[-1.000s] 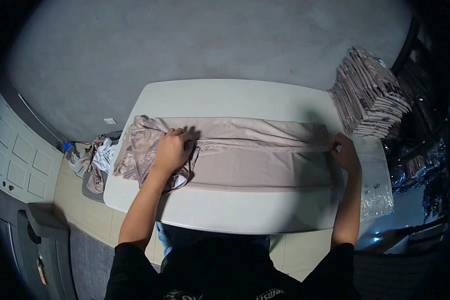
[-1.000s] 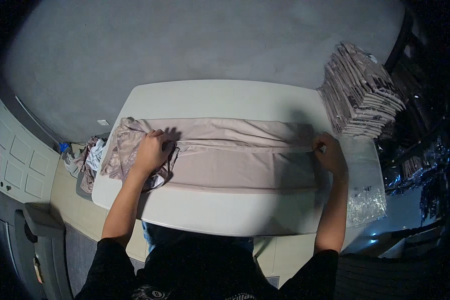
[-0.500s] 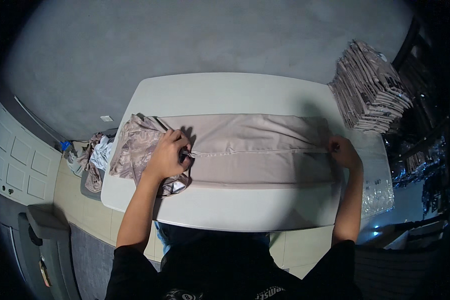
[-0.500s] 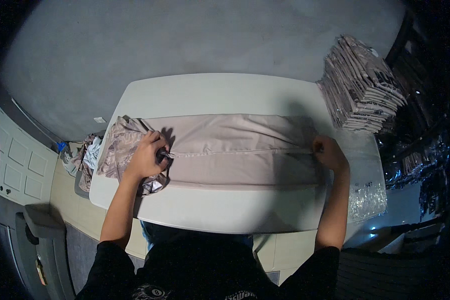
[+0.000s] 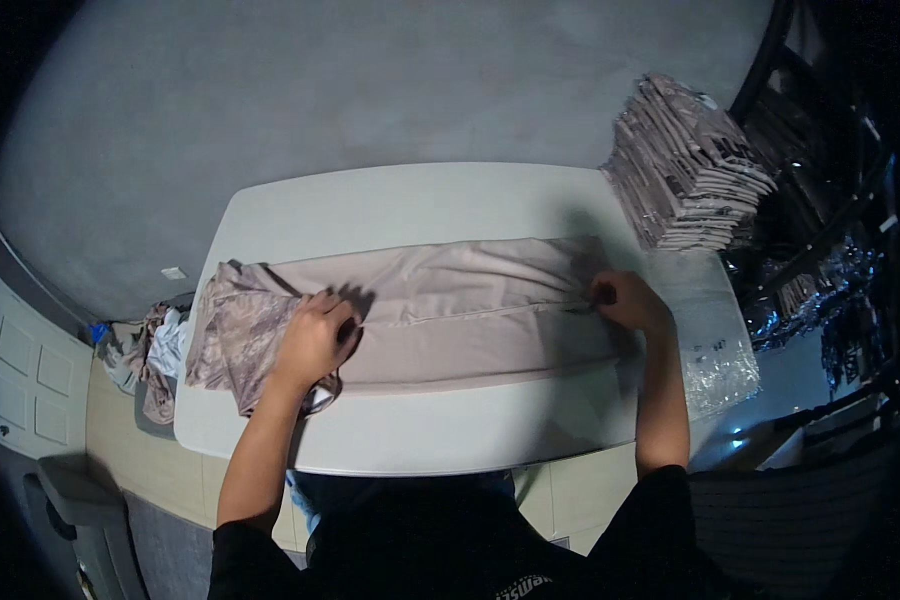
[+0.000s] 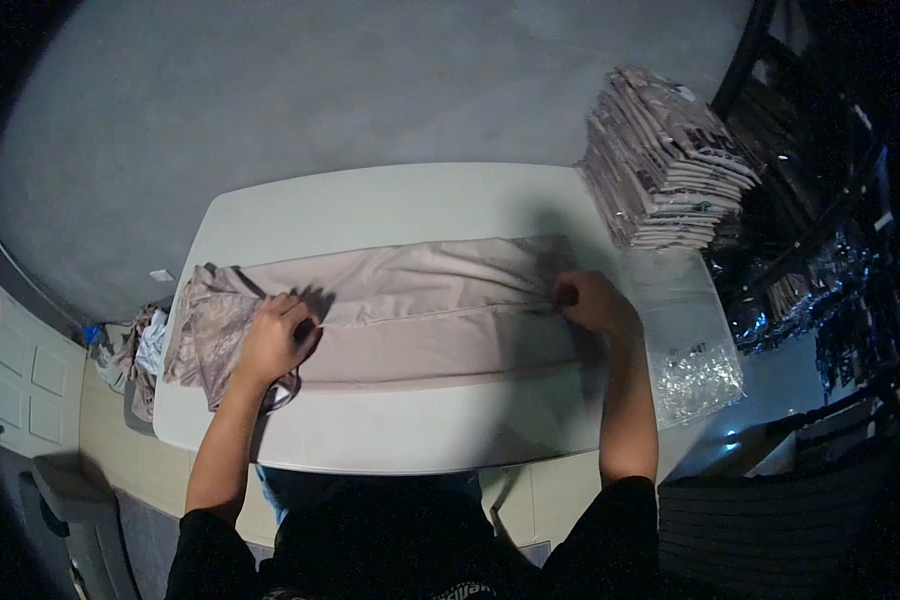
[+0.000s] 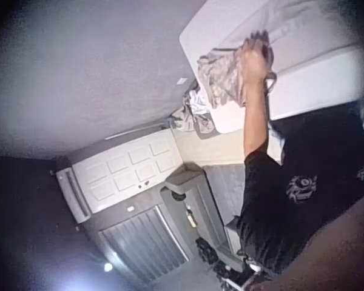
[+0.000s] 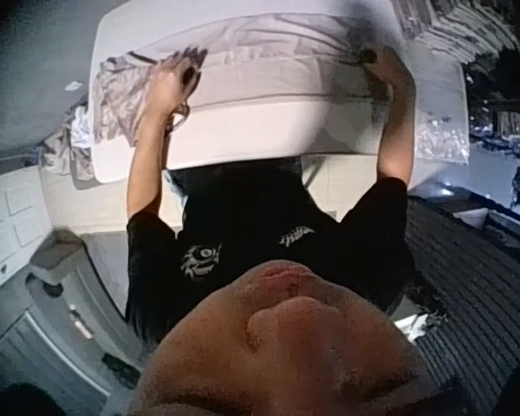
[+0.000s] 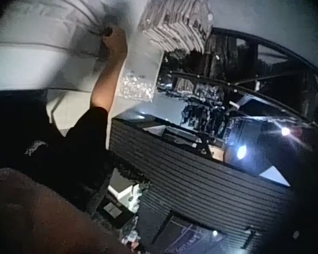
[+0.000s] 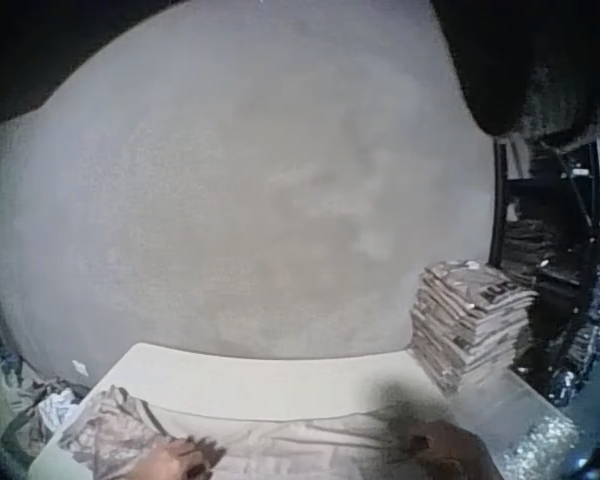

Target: The recorder folds a t-shirt on a table and places it into a clear plastic bag.

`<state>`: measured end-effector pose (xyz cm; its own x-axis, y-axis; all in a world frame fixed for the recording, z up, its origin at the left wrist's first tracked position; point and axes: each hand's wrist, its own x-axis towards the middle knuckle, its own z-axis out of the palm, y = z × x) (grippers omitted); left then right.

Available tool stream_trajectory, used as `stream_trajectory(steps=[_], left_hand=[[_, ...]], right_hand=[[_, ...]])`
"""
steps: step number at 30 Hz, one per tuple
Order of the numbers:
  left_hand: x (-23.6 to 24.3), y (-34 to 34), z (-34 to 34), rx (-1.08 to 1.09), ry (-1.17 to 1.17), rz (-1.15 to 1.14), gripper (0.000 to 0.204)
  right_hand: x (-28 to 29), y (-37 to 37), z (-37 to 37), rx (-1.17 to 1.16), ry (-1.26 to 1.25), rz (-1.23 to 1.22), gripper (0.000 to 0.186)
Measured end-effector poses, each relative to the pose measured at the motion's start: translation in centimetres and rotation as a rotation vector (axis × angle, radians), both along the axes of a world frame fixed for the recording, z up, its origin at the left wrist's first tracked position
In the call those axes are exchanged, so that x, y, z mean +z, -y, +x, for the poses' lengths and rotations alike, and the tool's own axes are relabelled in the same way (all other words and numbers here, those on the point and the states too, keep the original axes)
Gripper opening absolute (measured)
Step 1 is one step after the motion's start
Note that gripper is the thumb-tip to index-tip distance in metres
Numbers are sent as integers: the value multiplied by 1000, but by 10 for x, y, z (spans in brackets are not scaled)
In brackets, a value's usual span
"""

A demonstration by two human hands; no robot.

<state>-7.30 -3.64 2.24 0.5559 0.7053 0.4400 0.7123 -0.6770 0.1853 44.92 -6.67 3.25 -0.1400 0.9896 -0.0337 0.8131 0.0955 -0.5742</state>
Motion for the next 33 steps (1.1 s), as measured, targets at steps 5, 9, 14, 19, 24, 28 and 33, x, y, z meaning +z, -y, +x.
stream_trajectory(steps=[5, 9, 14, 19, 24, 28, 33], left_hand=[[2, 6, -6, 2, 122, -143, 14], [8, 9, 3, -15, 96, -95, 16], [13, 6, 63, -117, 109, -1, 23], [3, 5, 162, -243, 91, 22, 31], [-20, -6, 202, -246, 72, 64, 20], [-19, -3, 204, -284, 97, 82, 14], [-15, -3, 197, -377, 160, 16, 19]], right_hand=[[-6, -3, 10, 6, -215, 2, 23], [-29, -27, 22, -272, -171, 439, 31], [-60, -72, 42, -443, -89, 513, 41], [-68, -74, 56, -327, -216, 415, 46], [-76, -68, 64, -329, -232, 302, 44], [-62, -58, 54, -262, -231, 374, 41], [-54, -58, 56, -226, -177, 350, 52]])
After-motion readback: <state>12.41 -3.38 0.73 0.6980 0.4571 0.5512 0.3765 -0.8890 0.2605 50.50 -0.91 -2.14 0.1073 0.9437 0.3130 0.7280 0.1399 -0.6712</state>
